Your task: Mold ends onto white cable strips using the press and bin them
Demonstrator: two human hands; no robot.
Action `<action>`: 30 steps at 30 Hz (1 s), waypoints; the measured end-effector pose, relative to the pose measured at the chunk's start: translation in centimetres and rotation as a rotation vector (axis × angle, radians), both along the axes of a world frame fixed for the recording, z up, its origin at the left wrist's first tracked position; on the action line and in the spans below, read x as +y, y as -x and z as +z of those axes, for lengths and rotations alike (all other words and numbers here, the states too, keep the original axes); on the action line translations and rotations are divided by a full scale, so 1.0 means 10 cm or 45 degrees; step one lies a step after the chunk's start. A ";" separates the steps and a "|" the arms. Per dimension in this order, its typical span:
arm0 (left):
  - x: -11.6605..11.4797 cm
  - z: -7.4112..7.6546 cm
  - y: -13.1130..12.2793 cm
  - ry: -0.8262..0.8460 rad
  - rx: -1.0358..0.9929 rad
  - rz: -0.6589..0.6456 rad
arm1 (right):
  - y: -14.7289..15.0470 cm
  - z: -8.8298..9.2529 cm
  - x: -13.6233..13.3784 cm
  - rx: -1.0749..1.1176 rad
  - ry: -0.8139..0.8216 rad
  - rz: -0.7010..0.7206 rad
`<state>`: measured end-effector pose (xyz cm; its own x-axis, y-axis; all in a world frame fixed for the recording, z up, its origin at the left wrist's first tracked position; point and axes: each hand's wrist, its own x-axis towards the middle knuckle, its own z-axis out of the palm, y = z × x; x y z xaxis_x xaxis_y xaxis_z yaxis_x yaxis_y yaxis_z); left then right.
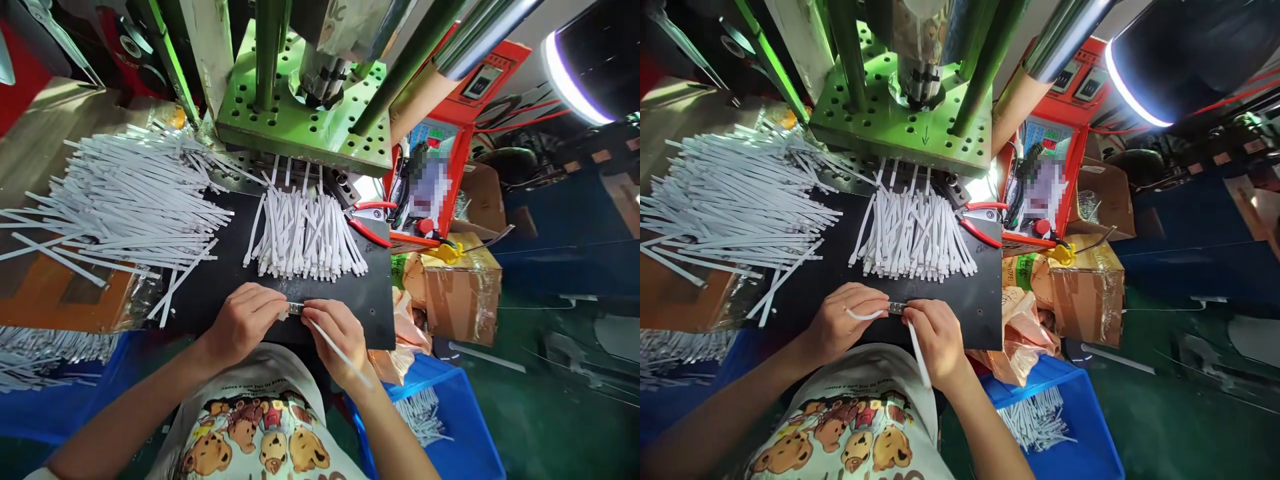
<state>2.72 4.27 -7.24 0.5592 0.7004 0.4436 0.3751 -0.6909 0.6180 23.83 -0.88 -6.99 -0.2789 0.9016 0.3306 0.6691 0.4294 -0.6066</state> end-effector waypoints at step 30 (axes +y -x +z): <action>0.56 0.53 0.93 0.399 -0.213 0.764 | 0.24 0.56 1.05 -0.455 0.083 0.266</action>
<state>-6.59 9.87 -1.90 -0.0224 0.9761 0.2161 0.5186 -0.1735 0.8372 21.44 9.64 -1.34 -0.5448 0.8293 0.1241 0.7451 0.5466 -0.3822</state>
